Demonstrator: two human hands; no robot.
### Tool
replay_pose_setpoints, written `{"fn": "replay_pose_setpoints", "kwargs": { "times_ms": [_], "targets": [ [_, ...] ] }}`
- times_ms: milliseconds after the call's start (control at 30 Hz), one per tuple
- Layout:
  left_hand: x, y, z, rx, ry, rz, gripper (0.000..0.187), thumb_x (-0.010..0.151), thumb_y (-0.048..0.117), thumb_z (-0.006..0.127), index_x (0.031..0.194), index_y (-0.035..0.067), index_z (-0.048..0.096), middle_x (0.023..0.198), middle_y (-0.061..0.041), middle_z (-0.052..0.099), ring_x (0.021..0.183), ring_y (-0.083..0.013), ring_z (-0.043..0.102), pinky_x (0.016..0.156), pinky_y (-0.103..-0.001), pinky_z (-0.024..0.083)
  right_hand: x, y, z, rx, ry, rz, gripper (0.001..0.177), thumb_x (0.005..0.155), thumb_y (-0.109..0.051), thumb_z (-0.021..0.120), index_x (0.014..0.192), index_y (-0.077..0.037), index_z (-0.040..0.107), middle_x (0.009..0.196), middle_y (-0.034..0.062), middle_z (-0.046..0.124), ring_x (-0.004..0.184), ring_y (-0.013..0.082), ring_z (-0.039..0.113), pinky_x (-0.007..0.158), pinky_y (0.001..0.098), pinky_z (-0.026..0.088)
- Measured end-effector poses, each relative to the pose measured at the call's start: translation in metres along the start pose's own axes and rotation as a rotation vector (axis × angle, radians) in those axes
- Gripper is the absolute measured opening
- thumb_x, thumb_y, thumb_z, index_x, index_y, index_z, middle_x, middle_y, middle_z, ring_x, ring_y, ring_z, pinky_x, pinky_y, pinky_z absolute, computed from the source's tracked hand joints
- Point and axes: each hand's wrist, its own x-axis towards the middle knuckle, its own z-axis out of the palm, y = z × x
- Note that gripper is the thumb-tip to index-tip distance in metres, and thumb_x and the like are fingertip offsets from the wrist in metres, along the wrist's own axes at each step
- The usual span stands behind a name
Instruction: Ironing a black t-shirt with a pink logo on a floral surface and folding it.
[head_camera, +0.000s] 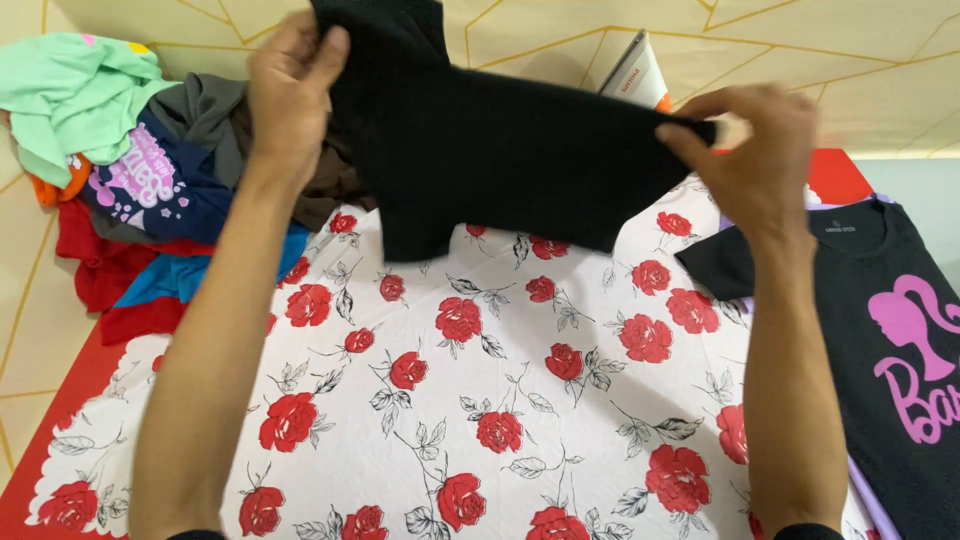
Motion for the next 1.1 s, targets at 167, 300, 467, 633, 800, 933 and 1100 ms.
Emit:
{"fn": "replay_pose_setpoints", "kwargs": {
  "times_ms": [167, 300, 467, 633, 800, 933, 1100],
  "targets": [
    [-0.034, 0.059, -0.031, 0.103, -0.155, -0.154, 0.046, 0.103, 0.022, 0.071, 0.072, 0.02, 0.037, 0.069, 0.01, 0.024, 0.063, -0.0049, 0.019, 0.058, -0.026, 0.015, 0.009, -0.065, -0.076, 0.191, -0.353, 0.04, 0.017, 0.073, -0.005, 0.089, 0.08, -0.008, 0.075, 0.086, 0.0002, 0.076, 0.084, 0.0133, 0.068, 0.09, 0.029, 0.05],
    [-0.076, 0.114, -0.034, 0.063, -0.55, -0.395, 0.021, 0.084, -0.005, 0.065, 0.103, 0.001, 0.073, 0.107, -0.014, 0.079, 0.104, -0.0248, 0.078, 0.096, -0.034, 0.064, 0.009, -0.045, -0.076, 0.031, -1.224, 0.448, 0.047, 0.059, -0.031, 0.099, 0.106, -0.032, 0.095, 0.083, -0.0137, 0.1, 0.091, 0.0006, 0.091, 0.095, 0.0192, 0.061],
    [-0.136, 0.088, -0.033, 0.224, -1.228, -0.558, 0.056, 0.083, 0.065, 0.058, 0.106, 0.02, 0.082, 0.117, 0.0, 0.085, 0.107, -0.0181, 0.082, 0.098, -0.045, 0.058, 0.02, -0.043, -0.042, 0.093, -1.184, 0.451, 0.041, 0.075, -0.035, 0.081, 0.115, -0.025, 0.087, 0.097, -0.0053, 0.093, 0.098, 0.007, 0.082, 0.093, 0.0246, 0.054],
    [-0.156, 0.083, -0.025, 0.293, -1.131, -0.774, 0.033, 0.087, 0.015, 0.067, 0.117, 0.011, 0.079, 0.118, -0.013, 0.08, 0.117, -0.0325, 0.073, 0.106, -0.05, 0.05, 0.004, -0.024, 0.038, 0.133, -1.211, 0.421, 0.049, 0.088, -0.039, 0.069, 0.133, -0.019, 0.071, 0.124, 0.008, 0.078, 0.119, 0.0252, 0.069, 0.104, 0.0405, 0.049],
    [-0.195, 0.033, -0.009, 0.507, -0.723, -0.615, 0.031, 0.091, 0.007, 0.067, 0.121, 0.007, 0.073, 0.11, -0.017, 0.078, 0.106, -0.0348, 0.073, 0.095, -0.046, 0.054, -0.021, 0.004, 0.108, 0.015, -1.18, 0.339, 0.055, 0.093, -0.044, 0.069, 0.141, -0.019, 0.061, 0.139, 0.0131, 0.066, 0.133, 0.0354, 0.058, 0.11, 0.0494, 0.048],
    [-0.211, 0.006, 0.008, 0.912, -0.824, -0.382, 0.033, 0.097, 0.03, 0.062, 0.127, 0.018, 0.066, 0.124, -0.003, 0.064, 0.12, -0.0247, 0.061, 0.094, -0.041, 0.047, -0.039, 0.037, 0.132, -0.23, -1.205, 0.317, 0.054, 0.089, -0.049, 0.071, 0.14, -0.031, 0.063, 0.139, 0.0049, 0.065, 0.129, 0.0311, 0.062, 0.106, 0.046, 0.051],
    [-0.216, 0.003, 0.013, 0.969, -0.926, -0.442, 0.037, 0.094, 0.029, 0.061, 0.128, 0.016, 0.064, 0.126, -0.005, 0.063, 0.119, -0.0256, 0.061, 0.095, -0.042, 0.046, -0.042, 0.044, 0.133, -0.396, -1.245, 0.372, 0.05, 0.087, -0.057, 0.07, 0.134, -0.045, 0.065, 0.131, -0.0054, 0.071, 0.122, 0.0249, 0.068, 0.099, 0.0453, 0.055]
  ]
}}
